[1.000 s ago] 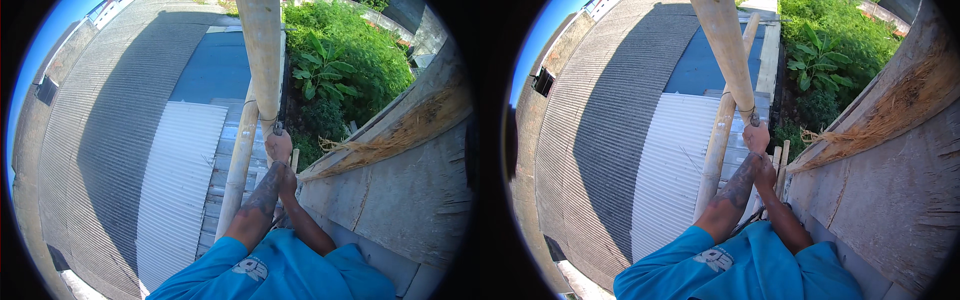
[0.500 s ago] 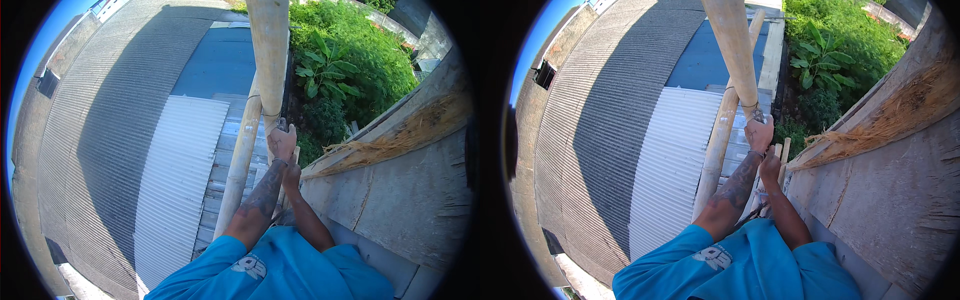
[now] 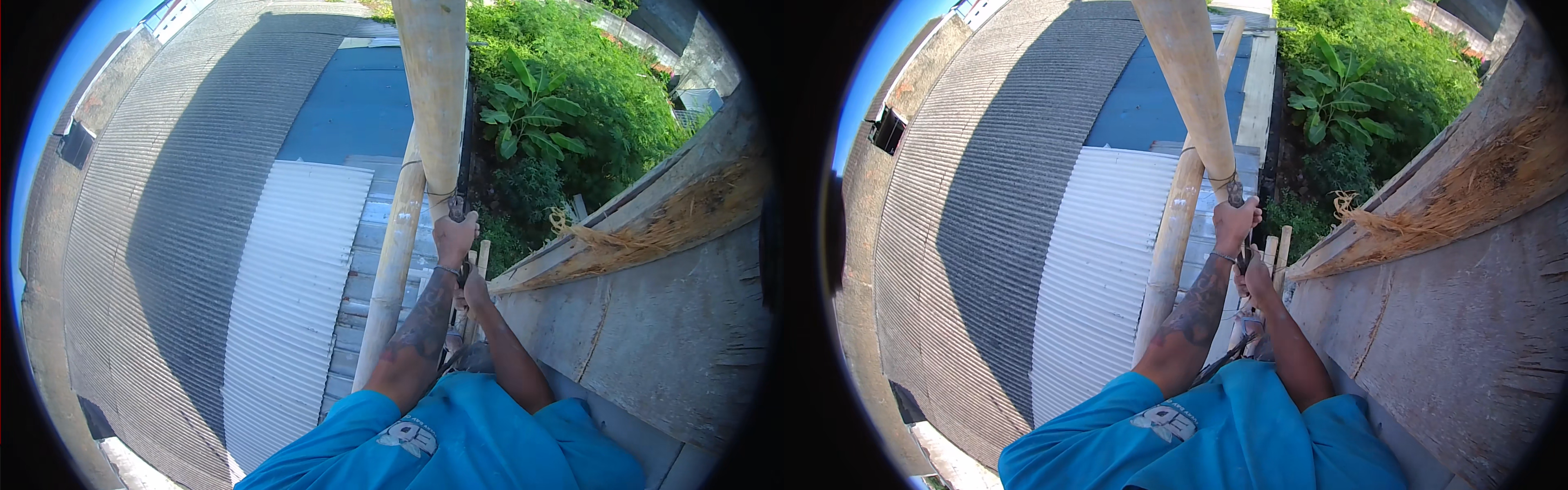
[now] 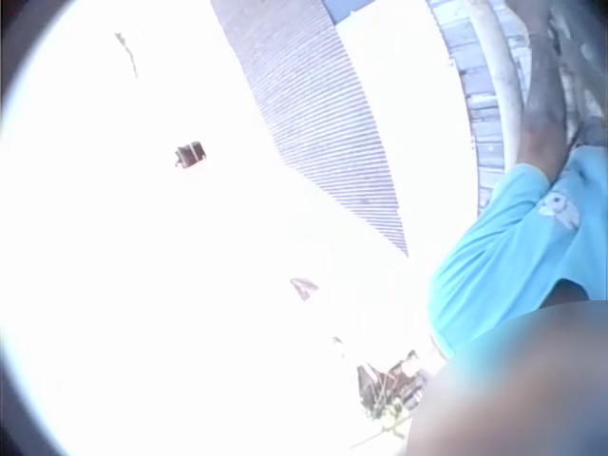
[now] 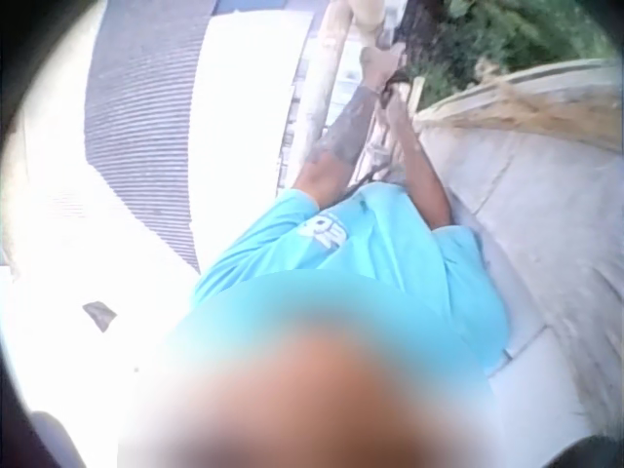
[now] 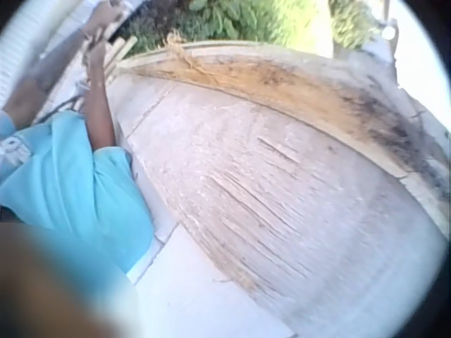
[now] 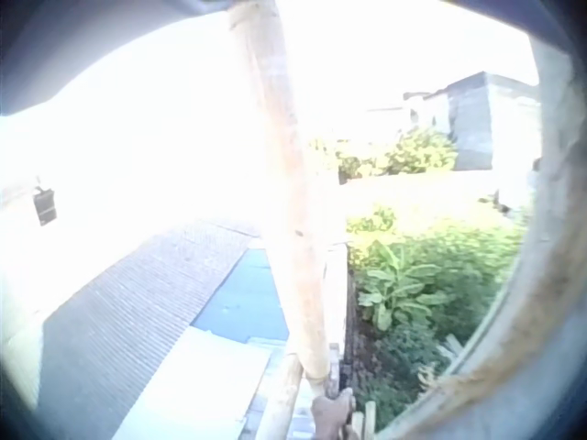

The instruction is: Using wire and pliers to secure bamboo poles for a scaffolding structure at height.

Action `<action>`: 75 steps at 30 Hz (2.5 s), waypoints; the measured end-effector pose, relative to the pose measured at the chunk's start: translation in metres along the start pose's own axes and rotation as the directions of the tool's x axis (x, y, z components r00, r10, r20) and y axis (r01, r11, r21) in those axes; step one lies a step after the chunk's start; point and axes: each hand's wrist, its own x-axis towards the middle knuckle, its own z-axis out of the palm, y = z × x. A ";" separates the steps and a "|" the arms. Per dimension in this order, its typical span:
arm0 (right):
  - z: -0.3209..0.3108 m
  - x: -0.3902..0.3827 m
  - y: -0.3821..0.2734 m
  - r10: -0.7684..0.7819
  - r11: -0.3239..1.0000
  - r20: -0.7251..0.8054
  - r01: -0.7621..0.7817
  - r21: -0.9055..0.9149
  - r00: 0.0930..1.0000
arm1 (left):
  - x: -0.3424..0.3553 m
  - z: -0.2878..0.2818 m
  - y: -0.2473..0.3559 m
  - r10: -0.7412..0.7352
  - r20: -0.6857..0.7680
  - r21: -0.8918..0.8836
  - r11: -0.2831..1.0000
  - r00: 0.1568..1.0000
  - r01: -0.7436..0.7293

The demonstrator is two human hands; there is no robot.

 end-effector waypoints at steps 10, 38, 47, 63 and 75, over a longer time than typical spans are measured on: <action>0.014 0.033 0.038 -0.838 0.544 -0.255 0.692 -0.475 0.483 | -0.003 0.026 0.001 -0.137 -0.392 -0.043 0.990 0.910 0.131; -0.023 0.055 0.058 -0.580 0.788 -0.319 0.616 0.014 0.749 | -0.014 0.033 -0.015 0.101 -0.160 0.126 0.989 0.982 -0.081; 0.025 -0.012 0.016 -0.431 0.892 -0.333 0.451 -0.021 0.838 | -0.022 0.018 -0.051 0.233 0.358 -0.446 0.893 0.904 -0.054; 0.140 -0.157 -0.075 -0.834 0.293 0.333 0.864 -0.409 0.440 | -0.059 -0.152 0.085 0.635 0.249 -0.917 0.397 0.731 -0.033; 0.176 -0.170 -0.040 -0.649 -0.285 0.734 0.831 -0.477 0.199 | -0.120 -0.198 0.034 0.415 -0.180 -0.439 0.777 0.892 -0.450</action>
